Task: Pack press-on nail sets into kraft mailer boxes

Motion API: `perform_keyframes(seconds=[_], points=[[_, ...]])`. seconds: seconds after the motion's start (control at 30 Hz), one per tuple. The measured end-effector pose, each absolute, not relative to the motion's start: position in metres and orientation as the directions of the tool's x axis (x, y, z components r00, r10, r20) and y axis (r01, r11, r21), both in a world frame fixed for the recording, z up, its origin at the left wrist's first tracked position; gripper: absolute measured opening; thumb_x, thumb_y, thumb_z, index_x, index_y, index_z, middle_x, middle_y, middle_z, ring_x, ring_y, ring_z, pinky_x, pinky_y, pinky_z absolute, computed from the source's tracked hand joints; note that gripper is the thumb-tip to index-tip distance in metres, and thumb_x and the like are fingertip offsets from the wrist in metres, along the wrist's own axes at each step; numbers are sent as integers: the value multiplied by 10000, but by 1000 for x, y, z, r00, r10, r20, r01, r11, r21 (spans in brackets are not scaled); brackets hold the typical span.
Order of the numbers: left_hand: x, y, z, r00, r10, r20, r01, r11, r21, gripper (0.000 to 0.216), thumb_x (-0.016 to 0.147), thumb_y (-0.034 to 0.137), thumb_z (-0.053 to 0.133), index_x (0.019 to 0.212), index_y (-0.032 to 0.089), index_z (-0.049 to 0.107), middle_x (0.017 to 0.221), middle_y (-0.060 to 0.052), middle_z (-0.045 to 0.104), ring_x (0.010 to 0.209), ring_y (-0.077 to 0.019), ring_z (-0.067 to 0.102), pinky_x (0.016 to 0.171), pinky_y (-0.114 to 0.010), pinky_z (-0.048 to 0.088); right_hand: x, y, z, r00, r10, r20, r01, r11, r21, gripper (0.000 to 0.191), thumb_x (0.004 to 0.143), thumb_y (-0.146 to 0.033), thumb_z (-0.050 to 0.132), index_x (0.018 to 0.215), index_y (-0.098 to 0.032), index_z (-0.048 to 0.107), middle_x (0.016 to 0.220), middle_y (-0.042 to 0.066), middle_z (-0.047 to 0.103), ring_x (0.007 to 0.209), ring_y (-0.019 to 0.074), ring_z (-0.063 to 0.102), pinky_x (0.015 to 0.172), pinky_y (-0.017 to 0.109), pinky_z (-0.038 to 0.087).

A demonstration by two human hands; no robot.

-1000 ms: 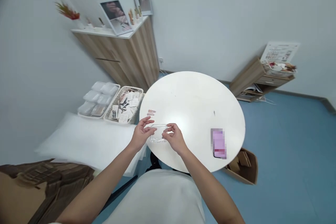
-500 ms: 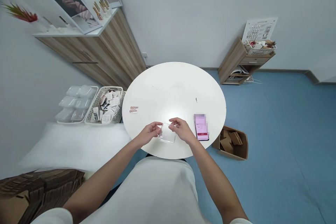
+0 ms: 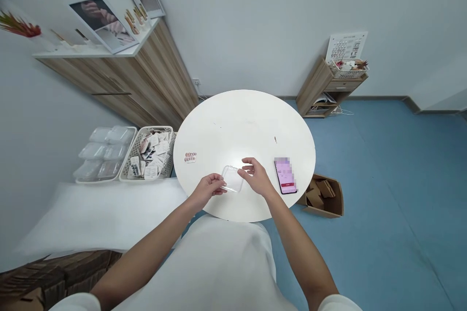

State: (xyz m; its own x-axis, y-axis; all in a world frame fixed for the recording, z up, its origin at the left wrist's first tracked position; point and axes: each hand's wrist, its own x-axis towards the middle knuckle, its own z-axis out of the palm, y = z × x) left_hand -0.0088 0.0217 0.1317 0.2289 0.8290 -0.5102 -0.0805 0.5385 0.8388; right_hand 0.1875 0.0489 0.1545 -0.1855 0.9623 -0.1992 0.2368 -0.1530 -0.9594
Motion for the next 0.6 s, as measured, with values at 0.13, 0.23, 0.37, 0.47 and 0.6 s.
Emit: perform_keyframes(seconds=[0.13,0.23,0.37,0.47,0.6], points=[[-17,23,132,243,807,-538,-173,582,795,242,654,373,631,729,170,521,757,-26,600,716,-134,608,688,-260,449,190,29,154,-264,961,-78,340,17,-940,539,606,-348,683,1092,-268,463,1231,75,449,1052,208,498,866,402,413],[-16,26,134,292,784,-547,-187,608,772,240,664,381,615,721,171,514,783,-28,596,739,-133,599,713,-265,443,184,19,154,-356,934,-8,411,149,-899,584,579,-334,704,1106,-274,461,1344,82,329,1203,237,357,899,413,394],[-16,28,134,354,786,-508,-141,581,802,233,681,371,606,753,169,516,777,-28,579,749,-134,587,726,-280,433,178,17,153,-300,954,22,468,167,-868,430,630,-281,661,1030,-252,505,1325,85,359,1194,233,372,911,418,387],[-21,31,135,391,832,-393,-51,446,893,328,643,353,654,896,191,522,849,-30,569,786,-137,570,756,-303,424,182,18,154,-261,965,37,471,161,-867,406,607,-258,667,987,-240,524,1264,91,421,1154,234,417,895,405,403],[-27,36,142,428,872,-240,153,192,970,887,435,262,789,1222,279,380,1051,-54,515,897,-175,546,869,-372,379,188,19,160,-249,967,58,456,170,-874,376,589,-250,665,940,-238,533,1211,95,465,1129,243,442,845,384,429]])
